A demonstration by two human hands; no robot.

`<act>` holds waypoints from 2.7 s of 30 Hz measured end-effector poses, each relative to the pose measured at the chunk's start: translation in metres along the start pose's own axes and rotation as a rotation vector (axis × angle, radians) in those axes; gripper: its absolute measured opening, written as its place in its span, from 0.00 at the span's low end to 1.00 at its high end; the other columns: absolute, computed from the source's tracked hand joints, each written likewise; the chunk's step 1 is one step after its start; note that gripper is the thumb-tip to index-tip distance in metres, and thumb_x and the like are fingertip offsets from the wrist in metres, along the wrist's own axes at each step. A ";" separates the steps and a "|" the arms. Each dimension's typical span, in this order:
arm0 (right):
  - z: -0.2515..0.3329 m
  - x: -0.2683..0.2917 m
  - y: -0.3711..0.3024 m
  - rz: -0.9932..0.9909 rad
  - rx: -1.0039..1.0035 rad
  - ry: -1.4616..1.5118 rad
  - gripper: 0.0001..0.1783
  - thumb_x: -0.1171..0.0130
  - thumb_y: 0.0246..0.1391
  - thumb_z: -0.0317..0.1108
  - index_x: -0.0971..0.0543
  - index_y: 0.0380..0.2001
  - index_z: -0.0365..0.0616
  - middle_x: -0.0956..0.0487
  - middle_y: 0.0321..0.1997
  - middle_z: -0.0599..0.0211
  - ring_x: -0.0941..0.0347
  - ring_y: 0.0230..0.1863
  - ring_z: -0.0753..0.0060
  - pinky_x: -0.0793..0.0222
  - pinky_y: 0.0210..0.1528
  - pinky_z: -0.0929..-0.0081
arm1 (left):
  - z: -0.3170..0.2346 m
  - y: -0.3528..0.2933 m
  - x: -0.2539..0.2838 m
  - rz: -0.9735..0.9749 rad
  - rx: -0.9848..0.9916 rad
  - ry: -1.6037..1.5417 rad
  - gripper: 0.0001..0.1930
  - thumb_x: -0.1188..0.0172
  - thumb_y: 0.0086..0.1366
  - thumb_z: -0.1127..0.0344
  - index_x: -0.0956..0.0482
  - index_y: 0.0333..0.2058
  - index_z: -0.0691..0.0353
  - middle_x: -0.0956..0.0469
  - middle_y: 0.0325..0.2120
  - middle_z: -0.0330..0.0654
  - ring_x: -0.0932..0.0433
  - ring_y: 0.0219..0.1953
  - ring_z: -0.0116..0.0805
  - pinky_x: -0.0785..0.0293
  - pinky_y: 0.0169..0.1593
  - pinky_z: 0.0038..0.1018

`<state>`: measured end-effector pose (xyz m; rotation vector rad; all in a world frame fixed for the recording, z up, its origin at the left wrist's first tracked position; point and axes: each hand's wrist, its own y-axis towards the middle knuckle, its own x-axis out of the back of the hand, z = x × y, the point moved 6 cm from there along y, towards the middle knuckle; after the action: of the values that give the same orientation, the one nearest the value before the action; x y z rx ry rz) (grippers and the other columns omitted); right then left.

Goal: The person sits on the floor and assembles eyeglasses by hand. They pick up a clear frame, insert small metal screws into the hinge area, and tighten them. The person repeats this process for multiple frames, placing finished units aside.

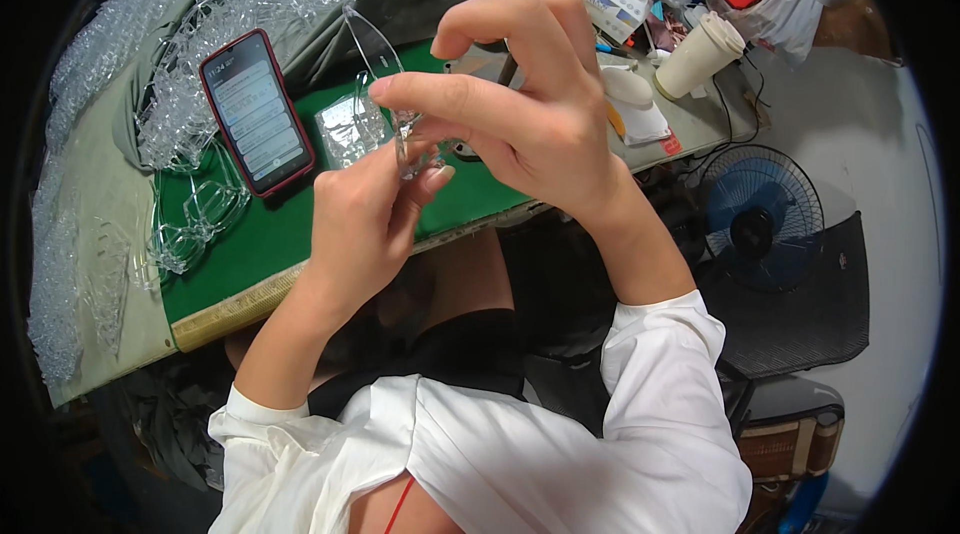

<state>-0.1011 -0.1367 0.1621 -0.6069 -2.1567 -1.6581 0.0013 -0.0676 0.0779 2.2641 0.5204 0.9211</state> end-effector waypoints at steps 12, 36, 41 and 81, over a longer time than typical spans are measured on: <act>-0.003 -0.004 0.000 0.014 -0.026 0.045 0.20 0.32 0.35 0.44 0.13 0.37 0.55 0.27 0.38 0.74 0.38 0.38 0.72 0.45 0.34 0.75 | 0.002 0.000 0.002 0.014 0.082 -0.018 0.12 0.37 0.58 0.76 0.21 0.42 0.65 0.20 0.24 0.50 0.19 0.23 0.46 0.27 0.25 0.30; -0.082 -0.007 -0.053 -0.196 -0.715 0.342 0.20 0.26 0.40 0.38 0.26 0.27 0.40 0.28 0.27 0.72 0.34 0.30 0.75 0.36 0.35 0.77 | 0.021 0.056 -0.045 -0.006 0.025 -0.008 0.11 0.40 0.62 0.72 0.23 0.44 0.63 0.21 0.21 0.48 0.19 0.21 0.40 0.27 0.25 0.31; -0.112 -0.005 -0.074 -0.277 -0.887 0.445 0.20 0.26 0.44 0.41 0.27 0.25 0.40 0.30 0.22 0.77 0.38 0.27 0.83 0.39 0.33 0.81 | 0.023 0.082 -0.070 -0.018 -0.013 0.010 0.10 0.40 0.63 0.70 0.23 0.42 0.65 0.20 0.22 0.48 0.19 0.21 0.39 0.26 0.26 0.30; -0.149 0.121 0.001 -0.729 -0.434 0.710 0.12 0.51 0.60 0.27 0.24 0.42 0.28 0.22 0.46 0.50 0.27 0.45 0.59 0.29 0.48 0.60 | 0.026 0.115 -0.106 -0.070 0.171 0.026 0.09 0.40 0.62 0.69 0.21 0.37 0.68 0.21 0.21 0.52 0.20 0.25 0.48 0.26 0.29 0.34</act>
<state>-0.2008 -0.2661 0.2630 0.6926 -1.5492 -2.2531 -0.0380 -0.2204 0.0910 2.3720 0.7104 0.9017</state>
